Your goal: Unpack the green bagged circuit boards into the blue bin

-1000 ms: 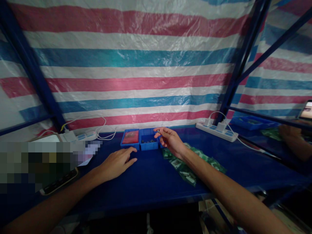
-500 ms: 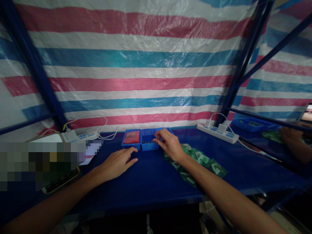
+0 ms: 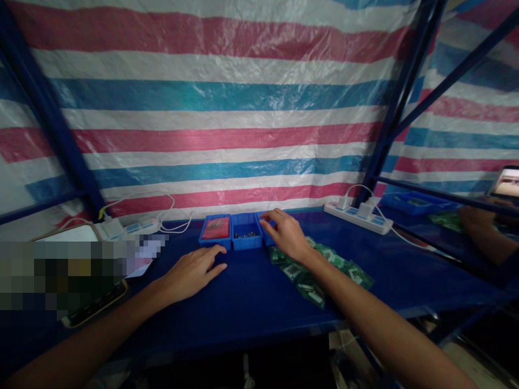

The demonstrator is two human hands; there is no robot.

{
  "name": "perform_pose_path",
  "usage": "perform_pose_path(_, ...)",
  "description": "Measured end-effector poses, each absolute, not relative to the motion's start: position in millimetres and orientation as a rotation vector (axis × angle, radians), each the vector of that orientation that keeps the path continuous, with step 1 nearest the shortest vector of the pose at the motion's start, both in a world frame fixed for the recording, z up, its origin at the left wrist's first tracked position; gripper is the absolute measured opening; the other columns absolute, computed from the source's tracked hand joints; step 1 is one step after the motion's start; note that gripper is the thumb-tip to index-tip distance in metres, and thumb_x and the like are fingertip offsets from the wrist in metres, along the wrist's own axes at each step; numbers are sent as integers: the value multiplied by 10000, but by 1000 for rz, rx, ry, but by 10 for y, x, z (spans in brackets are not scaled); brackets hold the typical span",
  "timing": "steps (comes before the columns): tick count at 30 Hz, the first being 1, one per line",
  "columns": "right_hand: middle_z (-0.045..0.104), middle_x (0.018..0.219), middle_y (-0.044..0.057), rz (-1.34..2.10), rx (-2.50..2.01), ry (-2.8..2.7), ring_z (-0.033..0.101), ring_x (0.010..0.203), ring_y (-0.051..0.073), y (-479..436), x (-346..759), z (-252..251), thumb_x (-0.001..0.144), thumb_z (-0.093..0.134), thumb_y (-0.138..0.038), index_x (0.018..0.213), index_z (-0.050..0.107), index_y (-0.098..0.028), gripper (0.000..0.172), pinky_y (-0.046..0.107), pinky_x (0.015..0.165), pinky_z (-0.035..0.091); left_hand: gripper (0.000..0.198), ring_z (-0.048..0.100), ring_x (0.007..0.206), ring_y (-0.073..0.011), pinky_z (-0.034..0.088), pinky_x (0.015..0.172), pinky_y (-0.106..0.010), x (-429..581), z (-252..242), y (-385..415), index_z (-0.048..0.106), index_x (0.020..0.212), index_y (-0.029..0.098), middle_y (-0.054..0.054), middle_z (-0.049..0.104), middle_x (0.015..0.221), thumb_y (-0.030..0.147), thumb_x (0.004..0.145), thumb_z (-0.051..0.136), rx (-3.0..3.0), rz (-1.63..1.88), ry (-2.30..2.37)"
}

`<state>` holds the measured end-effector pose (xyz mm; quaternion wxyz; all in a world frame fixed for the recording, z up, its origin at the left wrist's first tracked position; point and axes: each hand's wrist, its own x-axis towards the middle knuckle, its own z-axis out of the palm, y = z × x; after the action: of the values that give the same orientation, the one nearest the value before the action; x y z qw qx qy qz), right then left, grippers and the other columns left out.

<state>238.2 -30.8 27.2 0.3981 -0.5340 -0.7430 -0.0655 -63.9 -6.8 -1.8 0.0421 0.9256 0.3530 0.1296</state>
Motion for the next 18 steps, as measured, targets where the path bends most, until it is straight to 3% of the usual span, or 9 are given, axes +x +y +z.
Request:
perform_pose_path(3,736,1094,109,-141,-1424,-1939,682,852,262,-490,2567,516,1026,583,-461,1164,742,-229,313,409,807,530,345,698,1113,-262,521,972,-387,-649,-12,-76,563,1352,230,-88,723,1212,410,1062,514,2833,388,1066)
perform_pose_path(6,677,1304,131,-17,-1444,-2067,672,1111,336,-785,2810,640,965,655,-556,1382,658,-267,508,464,945,544,326,681,1153,-264,513,999,-396,-640,-21,-86,571,1343,229,-83,709,1249,390,1063,522,2840,407,1029)
perform_pose_path(9,542,1528,131,-7,-1557,-2181,539,1360,404,-1075,2983,504,931,664,-626,1574,470,-339,730,569,1094,474,298,658,1167,-257,505,1001,-390,-605,-28,-111,583,1325,240,-67,698,1247,380,1071,514,2870,443,959)
perform_pose_path(13,363,1679,154,-29,-1801,-2248,355,1490,524,-1263,3024,113,835,690,-746,1653,322,-377,970,766,1131,325,274,648,1091,-239,511,928,-356,-550,-26,-150,601,1297,236,-57,695,1157,370,1077,507,2904,492,876)
perform_pose_path(16,341,1694,151,-9,-1865,-2260,309,1523,503,-1272,2967,-68,912,581,-753,1651,334,-356,875,765,1141,297,264,642,1037,-229,508,897,-352,-534,-29,-156,607,1280,230,-51,686,1109,368,1081,501,2931,523,833)
perform_pose_path(18,396,1669,130,-31,-1833,-2264,359,1512,456,-1259,2925,-100,963,523,-726,1622,395,-351,769,709,1143,333,259,639,1015,-227,504,887,-355,-535,-33,-152,610,1272,231,-47,682,1088,369,1083,499,2939,535,815)
